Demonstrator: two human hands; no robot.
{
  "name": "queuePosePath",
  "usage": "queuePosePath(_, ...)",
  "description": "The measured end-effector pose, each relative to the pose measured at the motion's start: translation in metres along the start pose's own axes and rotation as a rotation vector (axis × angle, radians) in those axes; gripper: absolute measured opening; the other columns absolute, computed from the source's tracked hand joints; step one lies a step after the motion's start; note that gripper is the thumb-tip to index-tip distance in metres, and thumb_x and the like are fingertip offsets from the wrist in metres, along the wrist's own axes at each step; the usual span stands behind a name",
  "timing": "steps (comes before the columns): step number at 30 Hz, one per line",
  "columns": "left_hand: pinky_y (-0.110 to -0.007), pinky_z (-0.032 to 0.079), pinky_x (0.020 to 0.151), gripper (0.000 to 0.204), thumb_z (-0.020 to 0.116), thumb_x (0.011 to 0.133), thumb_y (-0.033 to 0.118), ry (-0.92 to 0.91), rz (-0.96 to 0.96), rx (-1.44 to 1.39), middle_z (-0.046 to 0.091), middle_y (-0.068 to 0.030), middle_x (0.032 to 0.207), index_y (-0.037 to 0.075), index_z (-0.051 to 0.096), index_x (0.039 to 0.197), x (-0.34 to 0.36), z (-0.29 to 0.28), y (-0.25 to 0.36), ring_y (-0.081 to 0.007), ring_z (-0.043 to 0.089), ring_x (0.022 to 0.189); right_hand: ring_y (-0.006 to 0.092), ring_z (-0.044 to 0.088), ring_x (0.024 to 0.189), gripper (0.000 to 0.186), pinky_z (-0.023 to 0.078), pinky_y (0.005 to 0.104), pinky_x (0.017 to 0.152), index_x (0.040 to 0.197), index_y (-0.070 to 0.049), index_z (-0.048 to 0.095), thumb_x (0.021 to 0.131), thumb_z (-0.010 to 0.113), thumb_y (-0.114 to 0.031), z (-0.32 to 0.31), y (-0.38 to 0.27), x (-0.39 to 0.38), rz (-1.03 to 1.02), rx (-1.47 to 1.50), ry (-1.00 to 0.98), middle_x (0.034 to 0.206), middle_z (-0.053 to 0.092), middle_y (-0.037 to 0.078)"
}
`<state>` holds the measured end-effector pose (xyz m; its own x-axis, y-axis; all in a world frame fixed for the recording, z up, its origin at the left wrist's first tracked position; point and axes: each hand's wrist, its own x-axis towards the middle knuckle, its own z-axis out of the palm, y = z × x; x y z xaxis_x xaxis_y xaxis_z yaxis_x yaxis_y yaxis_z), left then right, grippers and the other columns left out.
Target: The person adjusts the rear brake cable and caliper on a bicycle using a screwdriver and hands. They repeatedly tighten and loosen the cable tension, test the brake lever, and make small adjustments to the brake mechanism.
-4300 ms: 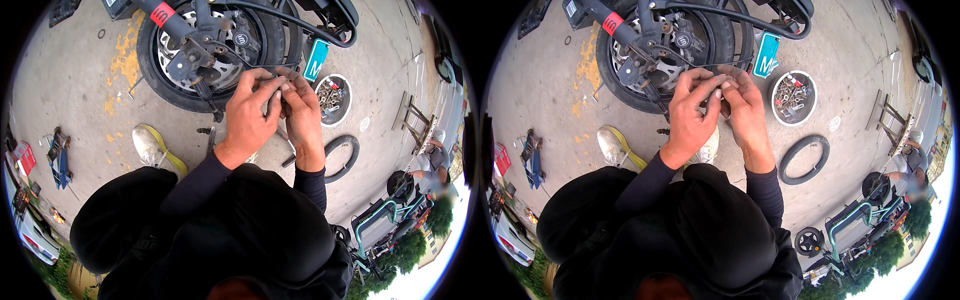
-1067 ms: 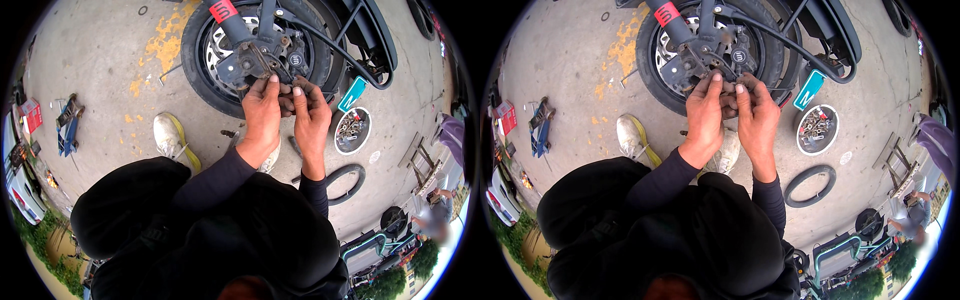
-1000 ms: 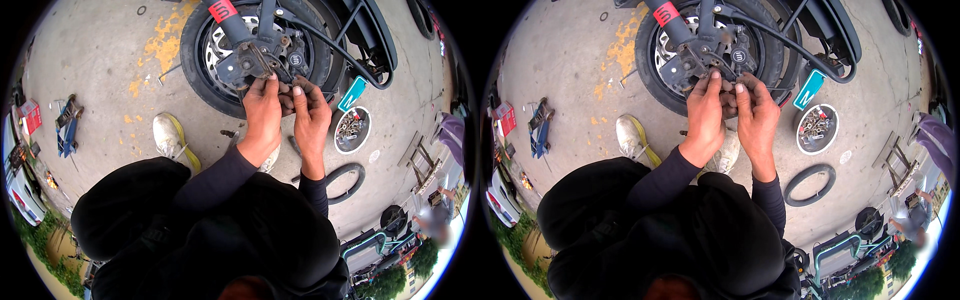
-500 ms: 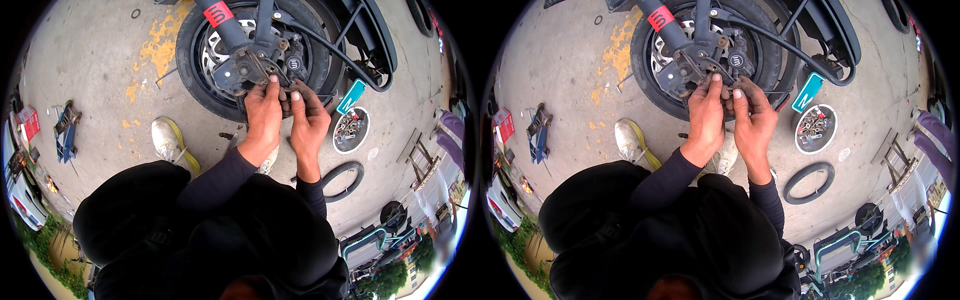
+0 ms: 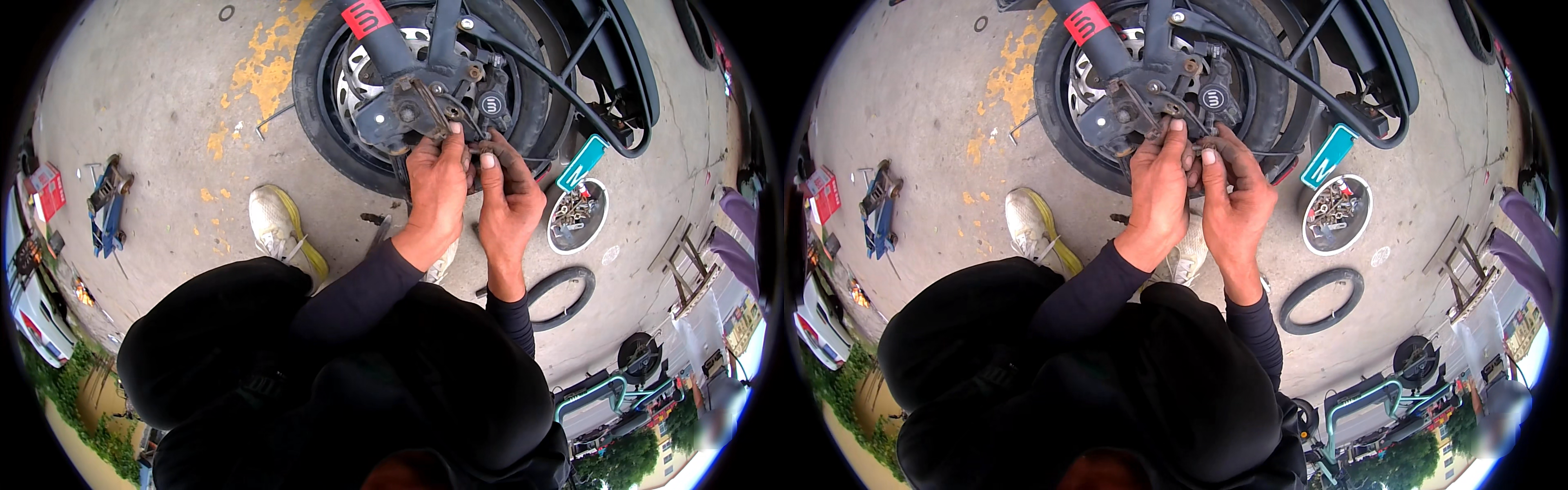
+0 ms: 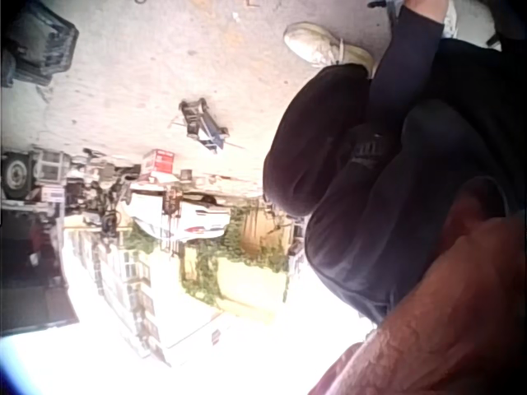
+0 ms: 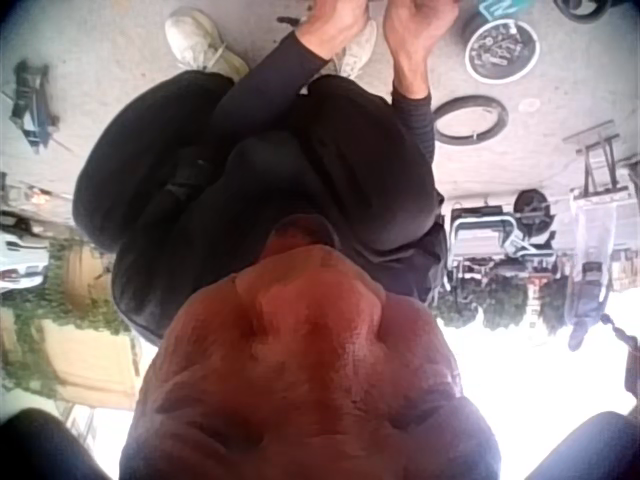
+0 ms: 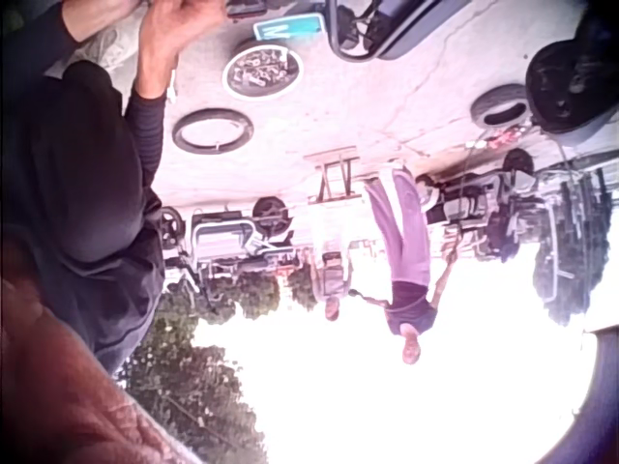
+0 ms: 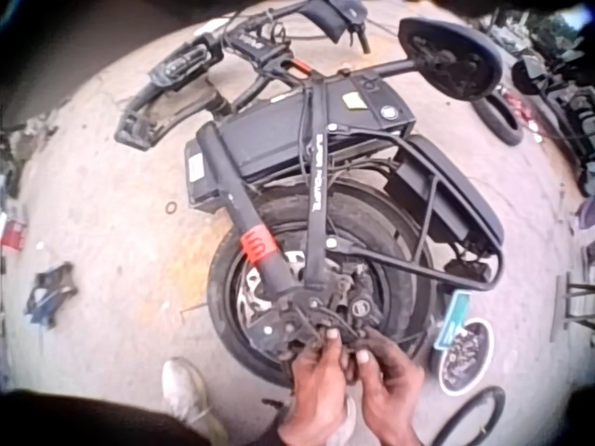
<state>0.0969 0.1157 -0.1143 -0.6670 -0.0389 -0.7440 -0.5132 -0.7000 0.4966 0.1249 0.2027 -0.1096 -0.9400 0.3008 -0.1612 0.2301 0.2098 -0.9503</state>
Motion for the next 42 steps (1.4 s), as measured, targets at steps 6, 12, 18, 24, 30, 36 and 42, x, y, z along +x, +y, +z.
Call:
queuePosePath(6,-0.024,0.033,0.049,0.026,0.06,0.107,0.023,0.008,0.006,-0.017,0.049,0.0052,0.068,0.011,0.052,0.086,-0.001,0.003,0.0,-0.0045,0.042,0.055,0.0179,0.068,0.11,0.022,0.054,0.0309,0.093,0.118,0.007,0.071,0.102,0.065,-0.008,-0.001,-0.004,-0.003,0.062,0.026,0.011,0.123,0.072,0.015)
queuePosePath(12,-0.024,0.035,0.051,0.026,0.06,0.107,0.024,0.014,0.018,-0.03,0.051,0.0045,0.071,0.009,0.055,0.087,-0.001,0.004,0.0,-0.0046,0.044,0.058,0.0231,0.07,0.089,0.019,0.056,0.0345,0.074,0.114,-0.001,0.071,0.094,0.071,-0.003,-0.004,-0.029,0.001,-0.304,-0.393,0.087,0.106,0.071,0.013)
queuePosePath(18,-0.024,0.051,0.082,0.022,0.051,0.111,0.019,-0.026,0.065,0.082,0.065,0.0005,0.104,0.003,0.064,0.118,-0.002,-0.002,-0.003,-0.0062,0.059,0.093,0.0271,0.067,0.082,0.024,0.054,0.0352,0.072,0.109,-0.005,0.075,0.085,0.078,-0.006,0.018,-0.015,0.034,-0.484,-0.474,0.038,0.095,0.067,0.01)
queuePosePath(24,-0.024,0.051,0.082,0.025,0.051,0.111,0.019,-0.002,0.076,0.103,0.067,-0.0007,0.108,0.001,0.064,0.121,-0.001,-0.003,-0.009,-0.0064,0.06,0.095,0.0244,0.066,0.083,0.028,0.054,0.0355,0.069,0.109,-0.008,0.076,0.081,0.08,-0.008,0.015,-0.01,0.041,-0.573,-0.577,-0.03,0.096,0.066,0.006)
queuePosePath(30,-0.025,0.051,0.082,0.024,0.054,0.11,0.02,0.021,0.031,0.078,0.066,0.0005,0.108,0.002,0.064,0.122,-0.003,-0.005,-0.008,-0.0063,0.06,0.094,0.023,0.068,0.085,0.037,0.057,0.0334,0.07,0.114,-0.009,0.076,0.077,0.079,-0.004,0.012,-0.031,0.041,-0.649,-0.886,-0.165,0.099,0.068,0.006)
queuePosePath(36,-0.025,0.051,0.083,0.025,0.056,0.109,0.023,0.026,0.071,0.057,0.066,0.0007,0.109,0.002,0.064,0.123,-0.002,-0.003,-0.011,-0.0071,0.061,0.095,0.0176,0.064,0.079,0.036,0.054,0.0302,0.06,0.11,-0.012,0.076,0.074,0.076,-0.01,0.009,-0.031,0.05,-0.711,-0.856,-0.153,0.098,0.066,-0.001)
queuePosePath(42,-0.025,0.051,0.084,0.027,0.056,0.109,0.024,-0.013,0.078,0.059,0.066,0.0009,0.11,0.003,0.064,0.123,-0.002,-0.005,-0.011,-0.0069,0.061,0.097,0.0183,0.064,0.08,0.036,0.054,0.0321,0.06,0.111,-0.014,0.077,0.075,0.077,-0.009,0.01,-0.023,0.052,-0.698,-0.741,-0.152,0.097,0.066,-0.001)
